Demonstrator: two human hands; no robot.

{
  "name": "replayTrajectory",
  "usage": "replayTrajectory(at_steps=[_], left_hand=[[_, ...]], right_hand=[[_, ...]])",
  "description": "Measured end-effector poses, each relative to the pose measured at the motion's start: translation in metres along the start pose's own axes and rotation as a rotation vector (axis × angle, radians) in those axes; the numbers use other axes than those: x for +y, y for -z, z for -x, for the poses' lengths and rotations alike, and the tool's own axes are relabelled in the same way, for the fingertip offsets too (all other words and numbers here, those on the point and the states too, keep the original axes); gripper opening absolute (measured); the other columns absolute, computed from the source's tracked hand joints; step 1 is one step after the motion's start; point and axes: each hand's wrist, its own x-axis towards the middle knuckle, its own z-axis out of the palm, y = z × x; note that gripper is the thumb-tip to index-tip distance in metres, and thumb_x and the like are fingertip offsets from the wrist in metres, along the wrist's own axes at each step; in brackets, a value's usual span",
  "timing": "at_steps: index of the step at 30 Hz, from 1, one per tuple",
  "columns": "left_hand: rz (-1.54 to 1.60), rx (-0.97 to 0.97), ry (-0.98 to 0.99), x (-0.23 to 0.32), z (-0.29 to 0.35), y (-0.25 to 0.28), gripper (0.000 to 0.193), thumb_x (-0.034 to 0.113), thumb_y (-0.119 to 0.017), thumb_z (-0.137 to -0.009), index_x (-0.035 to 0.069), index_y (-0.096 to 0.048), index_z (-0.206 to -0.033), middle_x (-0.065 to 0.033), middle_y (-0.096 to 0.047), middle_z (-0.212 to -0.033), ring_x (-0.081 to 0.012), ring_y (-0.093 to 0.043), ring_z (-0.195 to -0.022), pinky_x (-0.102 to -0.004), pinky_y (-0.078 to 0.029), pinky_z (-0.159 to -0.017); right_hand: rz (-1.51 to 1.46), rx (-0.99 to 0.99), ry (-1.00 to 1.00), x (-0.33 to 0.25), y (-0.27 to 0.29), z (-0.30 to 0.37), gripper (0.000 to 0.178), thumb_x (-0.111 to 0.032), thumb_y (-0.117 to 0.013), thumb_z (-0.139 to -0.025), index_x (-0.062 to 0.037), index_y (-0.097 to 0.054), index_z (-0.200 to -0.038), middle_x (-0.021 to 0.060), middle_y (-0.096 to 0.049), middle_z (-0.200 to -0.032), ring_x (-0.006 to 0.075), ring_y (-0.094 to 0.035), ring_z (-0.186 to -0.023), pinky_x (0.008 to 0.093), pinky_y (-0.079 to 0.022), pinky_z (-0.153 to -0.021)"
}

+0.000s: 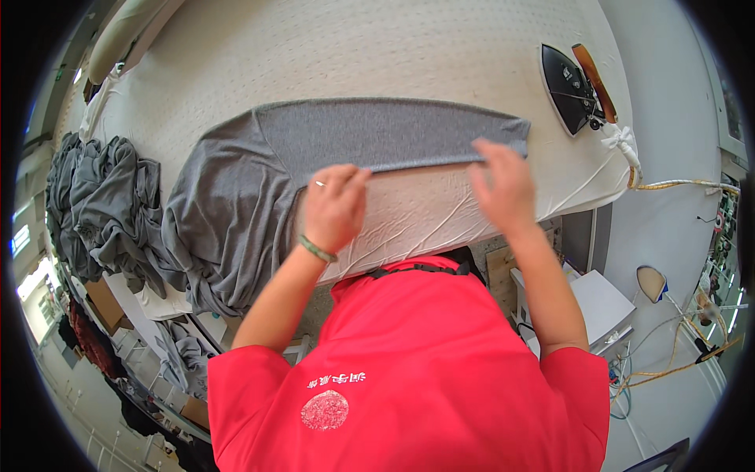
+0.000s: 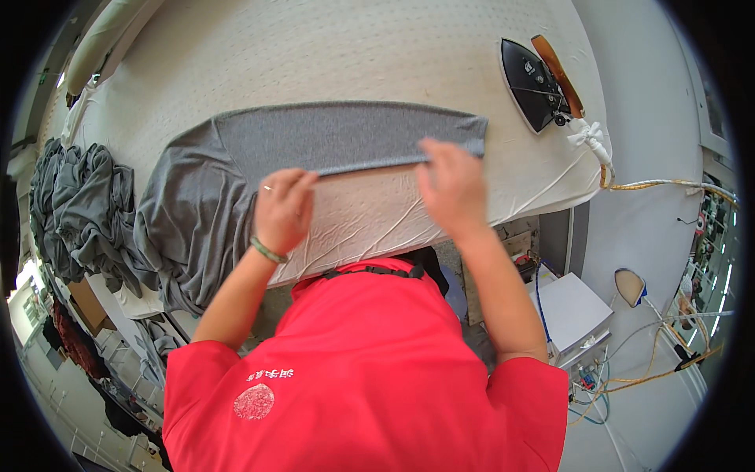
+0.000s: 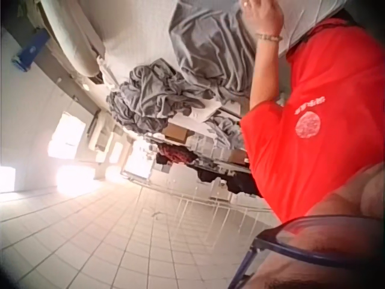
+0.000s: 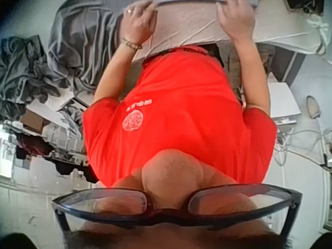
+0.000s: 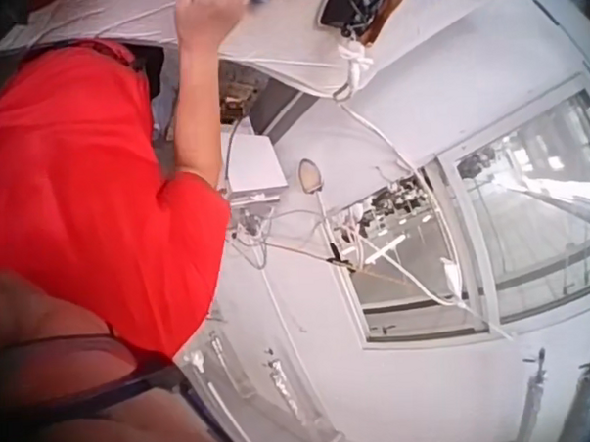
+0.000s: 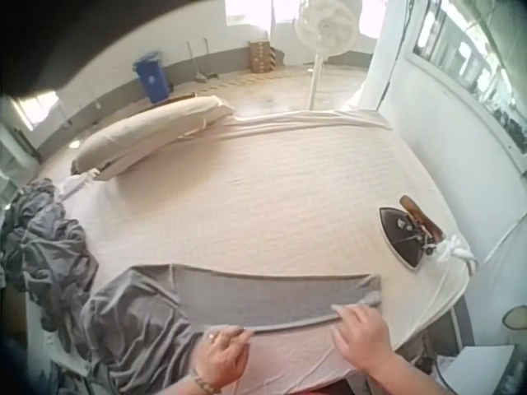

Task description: Ironing and folding grey sweatshirts on an industrial ironing table.

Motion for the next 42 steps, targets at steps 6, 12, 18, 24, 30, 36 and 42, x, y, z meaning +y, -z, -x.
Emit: replayTrajectory(at_steps=[6, 12, 18, 24, 30, 36, 42], left_hand=[[-0.061, 0.021, 0.042, 0.033, -0.004, -0.035, 0.046, 0.011, -0.07, -0.087, 0.006, -0.066, -0.133, -0.0105, -0.062, -0.126, -0.0298, -0.06, -0.118, -0.0455, -0.045, -0.104], [-0.056, 0.0, 0.034, 0.036, -0.006, -0.031, 0.046, 0.013, -0.068, -0.088, 0.004, -0.065, -0.133, -0.0104, -0.062, -0.128, -0.0276, -0.059, -0.121, -0.046, -0.043, -0.109], [-0.067, 0.048, -0.003, 0.055, 0.005, -0.045, 0.048, 0.012, -0.068, -0.088, 0.004, -0.064, -0.136, -0.0101, -0.06, -0.131, -0.0263, -0.057, -0.125, -0.0467, -0.041, -0.113], [-0.068, -0.001, -0.066, 0.087, -0.011, -0.076, 0.056, 0.015, -0.069, -0.088, 0.003, -0.061, -0.141, -0.0107, -0.056, -0.14, -0.028, -0.052, -0.132, -0.0483, -0.038, -0.117], [-0.137, 0.008, 0.036, 0.124, -0.033, -0.103, 0.055, 0.021, -0.065, -0.092, 0.002, -0.059, -0.143, -0.0098, -0.056, -0.139, -0.0249, -0.052, -0.133, -0.0474, -0.035, -0.12], [-0.171, -0.017, 0.161, 0.155, -0.057, -0.123, 0.058, 0.022, -0.066, -0.09, 0.002, -0.058, -0.144, -0.01, -0.055, -0.14, -0.0251, -0.052, -0.134, -0.0484, -0.033, -0.122], [-0.194, 0.065, 0.155, 0.188, -0.079, -0.139, 0.059, 0.018, -0.068, -0.089, 0.001, -0.057, -0.144, -0.0114, -0.055, -0.138, -0.0272, -0.052, -0.133, -0.0489, -0.036, -0.12]], right_hand=[[-0.093, -0.169, 0.222, -0.058, -0.047, -0.008, 0.041, -0.016, -0.077, -0.083, -0.0073, -0.069, -0.122, 0.0118, -0.065, -0.122, 0.032, -0.063, -0.115, 0.0467, -0.048, -0.102], [-0.082, -0.17, 0.098, -0.036, -0.045, -0.01, 0.037, -0.016, -0.076, -0.086, -0.0078, -0.069, -0.121, 0.0123, -0.065, -0.122, 0.0327, -0.063, -0.115, 0.0448, -0.05, -0.1], [-0.208, 0.252, -0.444, 0.077, -0.001, 0.007, 0.029, -0.015, -0.075, -0.094, -0.0036, -0.069, -0.12, 0.0099, -0.073, -0.107, 0.0204, -0.071, -0.097, 0.0342, -0.056, -0.086], [-0.157, -0.063, -0.588, 0.136, 0.001, -0.014, 0.029, -0.017, -0.075, -0.097, 0.0004, -0.068, -0.119, 0.0034, -0.071, -0.085, 0.0105, -0.065, -0.076, 0.0278, -0.055, -0.073], [-0.49, -0.003, -0.583, 0.141, -0.003, -0.025, 0.036, -0.017, -0.075, -0.098, 0.002, -0.065, -0.127, 0.0003, -0.069, -0.08, 0.0056, -0.058, -0.067, 0.0238, -0.049, -0.058], [-0.784, -0.23, -0.573, 0.148, 0.012, -0.021, 0.057, -0.015, -0.075, -0.098, 0.0034, -0.055, -0.148, -0.0013, -0.066, -0.076, 0.0023, -0.051, -0.059, 0.0213, -0.042, -0.047], [-0.835, -0.296, -0.531, 0.164, 0.015, -0.019, 0.068, -0.014, -0.076, -0.097, 0.0033, -0.046, -0.155, -0.002, -0.064, -0.073, 0.0022, -0.049, -0.056, 0.0216, -0.042, -0.047]])
